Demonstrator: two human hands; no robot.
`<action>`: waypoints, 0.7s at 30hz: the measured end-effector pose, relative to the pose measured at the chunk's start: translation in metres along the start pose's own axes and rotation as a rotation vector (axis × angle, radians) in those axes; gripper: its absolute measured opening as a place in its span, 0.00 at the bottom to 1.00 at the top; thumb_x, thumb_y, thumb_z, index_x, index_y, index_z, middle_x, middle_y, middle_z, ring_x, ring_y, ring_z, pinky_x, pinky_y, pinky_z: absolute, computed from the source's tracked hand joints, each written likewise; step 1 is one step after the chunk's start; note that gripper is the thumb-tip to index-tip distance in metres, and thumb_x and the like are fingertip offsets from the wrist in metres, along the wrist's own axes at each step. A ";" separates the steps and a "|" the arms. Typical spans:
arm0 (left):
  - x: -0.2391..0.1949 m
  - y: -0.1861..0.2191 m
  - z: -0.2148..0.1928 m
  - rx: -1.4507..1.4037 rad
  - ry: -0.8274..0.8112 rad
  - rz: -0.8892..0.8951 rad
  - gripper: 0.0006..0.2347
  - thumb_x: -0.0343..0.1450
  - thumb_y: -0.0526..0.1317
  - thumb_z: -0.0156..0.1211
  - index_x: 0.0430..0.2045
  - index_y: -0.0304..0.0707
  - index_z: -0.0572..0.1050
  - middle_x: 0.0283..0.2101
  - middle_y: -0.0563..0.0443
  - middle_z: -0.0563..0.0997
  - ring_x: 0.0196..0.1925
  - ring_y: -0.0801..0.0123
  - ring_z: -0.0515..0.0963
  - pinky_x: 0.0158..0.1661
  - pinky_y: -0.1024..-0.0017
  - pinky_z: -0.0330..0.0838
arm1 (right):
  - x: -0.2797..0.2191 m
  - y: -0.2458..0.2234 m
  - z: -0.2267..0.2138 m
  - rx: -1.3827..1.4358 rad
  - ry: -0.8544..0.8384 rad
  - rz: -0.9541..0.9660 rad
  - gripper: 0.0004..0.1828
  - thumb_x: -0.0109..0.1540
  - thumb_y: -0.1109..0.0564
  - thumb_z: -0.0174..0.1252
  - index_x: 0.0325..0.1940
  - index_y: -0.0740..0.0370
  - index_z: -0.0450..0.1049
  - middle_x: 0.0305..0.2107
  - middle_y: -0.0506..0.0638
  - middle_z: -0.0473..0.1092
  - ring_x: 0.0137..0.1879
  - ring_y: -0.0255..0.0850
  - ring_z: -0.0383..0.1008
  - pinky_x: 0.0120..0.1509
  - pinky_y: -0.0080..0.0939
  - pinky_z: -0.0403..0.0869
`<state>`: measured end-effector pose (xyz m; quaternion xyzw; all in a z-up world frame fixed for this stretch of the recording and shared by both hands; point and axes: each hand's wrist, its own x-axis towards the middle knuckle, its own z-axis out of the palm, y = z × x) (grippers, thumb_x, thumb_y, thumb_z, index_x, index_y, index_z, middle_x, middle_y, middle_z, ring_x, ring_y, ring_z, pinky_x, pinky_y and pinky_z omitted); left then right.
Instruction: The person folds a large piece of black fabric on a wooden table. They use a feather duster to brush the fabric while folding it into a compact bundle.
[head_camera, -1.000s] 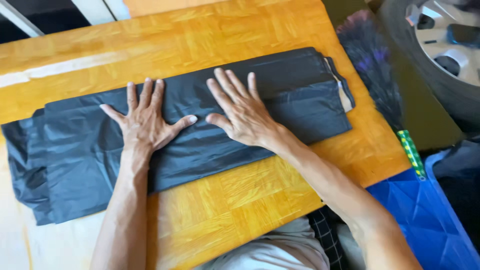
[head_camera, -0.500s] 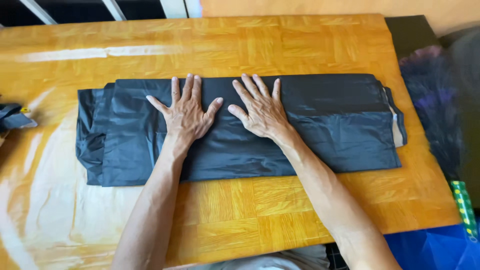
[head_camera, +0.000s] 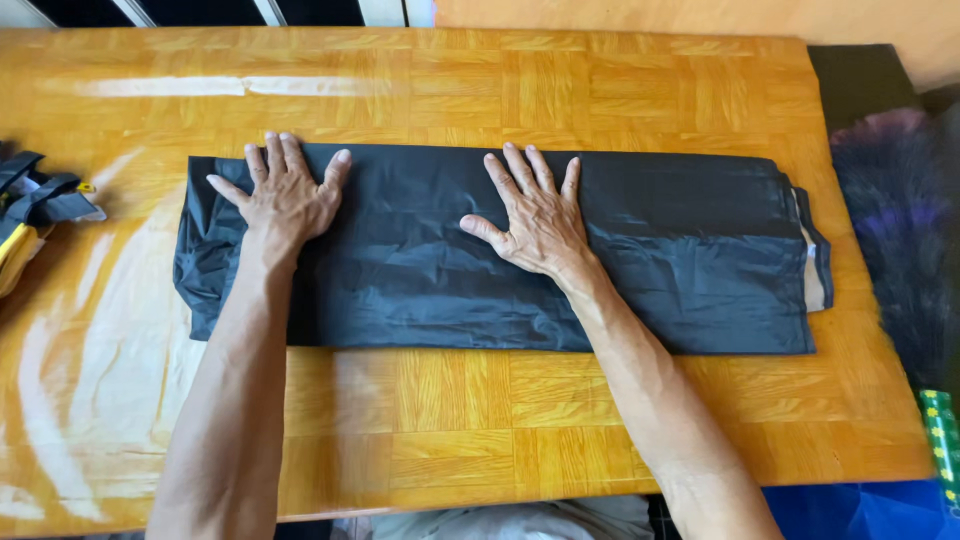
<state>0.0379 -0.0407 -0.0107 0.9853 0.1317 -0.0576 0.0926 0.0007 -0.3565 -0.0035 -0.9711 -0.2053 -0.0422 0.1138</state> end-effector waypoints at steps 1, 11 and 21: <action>-0.012 0.019 -0.001 -0.002 0.000 -0.002 0.43 0.73 0.74 0.20 0.76 0.40 0.43 0.80 0.44 0.44 0.81 0.54 0.37 0.66 0.22 0.25 | -0.001 0.000 -0.001 -0.001 -0.001 -0.003 0.48 0.66 0.22 0.42 0.80 0.53 0.52 0.76 0.58 0.48 0.81 0.59 0.43 0.76 0.84 0.37; -0.173 0.172 0.062 -0.306 0.306 0.607 0.43 0.72 0.70 0.38 0.74 0.31 0.50 0.78 0.32 0.49 0.80 0.39 0.45 0.69 0.28 0.36 | -0.003 0.005 -0.001 -0.035 -0.057 -0.029 0.42 0.68 0.41 0.49 0.83 0.49 0.43 0.79 0.54 0.40 0.82 0.56 0.37 0.76 0.83 0.36; -0.176 0.135 0.069 -0.244 0.237 0.403 0.41 0.73 0.71 0.37 0.76 0.41 0.48 0.79 0.33 0.44 0.80 0.39 0.37 0.64 0.20 0.27 | 0.004 0.013 0.018 -0.012 -0.006 -0.040 0.44 0.67 0.34 0.47 0.83 0.52 0.45 0.78 0.58 0.43 0.82 0.60 0.38 0.74 0.87 0.36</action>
